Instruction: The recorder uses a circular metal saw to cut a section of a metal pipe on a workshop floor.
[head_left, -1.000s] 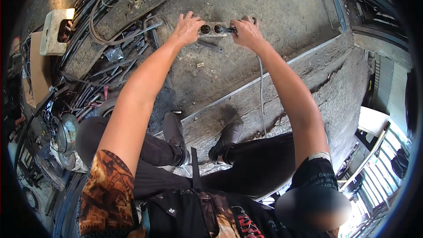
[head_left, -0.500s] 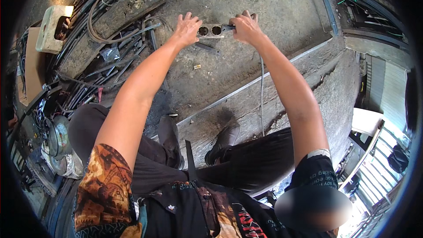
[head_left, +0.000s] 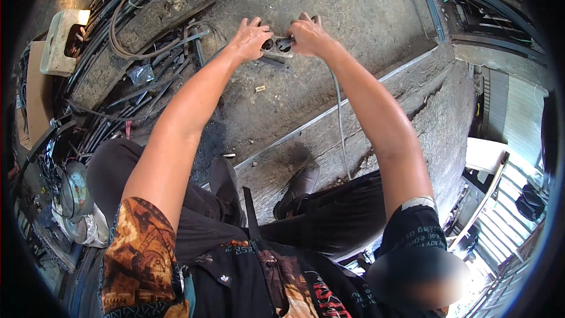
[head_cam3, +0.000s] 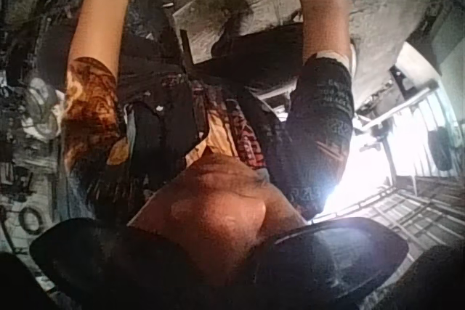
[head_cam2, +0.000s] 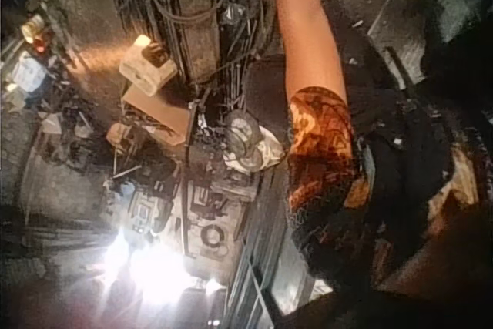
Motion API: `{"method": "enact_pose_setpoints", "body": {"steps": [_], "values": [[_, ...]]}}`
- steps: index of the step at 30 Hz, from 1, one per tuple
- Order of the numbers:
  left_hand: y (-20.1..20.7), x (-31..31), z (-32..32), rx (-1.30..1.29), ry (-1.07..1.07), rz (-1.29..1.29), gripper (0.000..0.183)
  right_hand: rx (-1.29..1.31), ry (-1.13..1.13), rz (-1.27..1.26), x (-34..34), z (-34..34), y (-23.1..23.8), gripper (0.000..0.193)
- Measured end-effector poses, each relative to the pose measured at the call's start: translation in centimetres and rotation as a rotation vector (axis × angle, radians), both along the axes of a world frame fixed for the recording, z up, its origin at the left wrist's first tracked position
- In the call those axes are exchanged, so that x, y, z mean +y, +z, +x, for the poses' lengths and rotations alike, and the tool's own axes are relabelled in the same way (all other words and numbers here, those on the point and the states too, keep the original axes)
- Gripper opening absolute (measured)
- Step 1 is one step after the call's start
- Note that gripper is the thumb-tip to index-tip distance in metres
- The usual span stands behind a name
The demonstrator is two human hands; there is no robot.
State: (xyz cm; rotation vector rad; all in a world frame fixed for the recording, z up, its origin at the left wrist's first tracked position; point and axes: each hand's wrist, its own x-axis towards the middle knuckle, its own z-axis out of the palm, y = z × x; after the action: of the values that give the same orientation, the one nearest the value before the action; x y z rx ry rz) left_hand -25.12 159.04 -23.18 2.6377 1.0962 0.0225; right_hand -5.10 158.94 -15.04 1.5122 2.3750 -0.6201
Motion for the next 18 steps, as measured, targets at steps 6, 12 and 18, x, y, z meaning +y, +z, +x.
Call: {"method": "enact_pose_setpoints", "body": {"steps": [6,12,18], "values": [[1.5,0.3,-1.4,0.139,0.101,-0.046,0.065,0.016,0.053,0.014,0.4,-0.9,-0.9,0.033],[-0.2,0.1,-2.6,0.089,0.137,0.029,0.063,-0.032,0.069,-0.017,2.0,-1.3,0.0,0.032],[-0.5,-0.3,-1.8,0.068,0.132,0.005,0.061,-0.112,0.014,-0.120,1.7,1.5,0.1,0.030]]}}
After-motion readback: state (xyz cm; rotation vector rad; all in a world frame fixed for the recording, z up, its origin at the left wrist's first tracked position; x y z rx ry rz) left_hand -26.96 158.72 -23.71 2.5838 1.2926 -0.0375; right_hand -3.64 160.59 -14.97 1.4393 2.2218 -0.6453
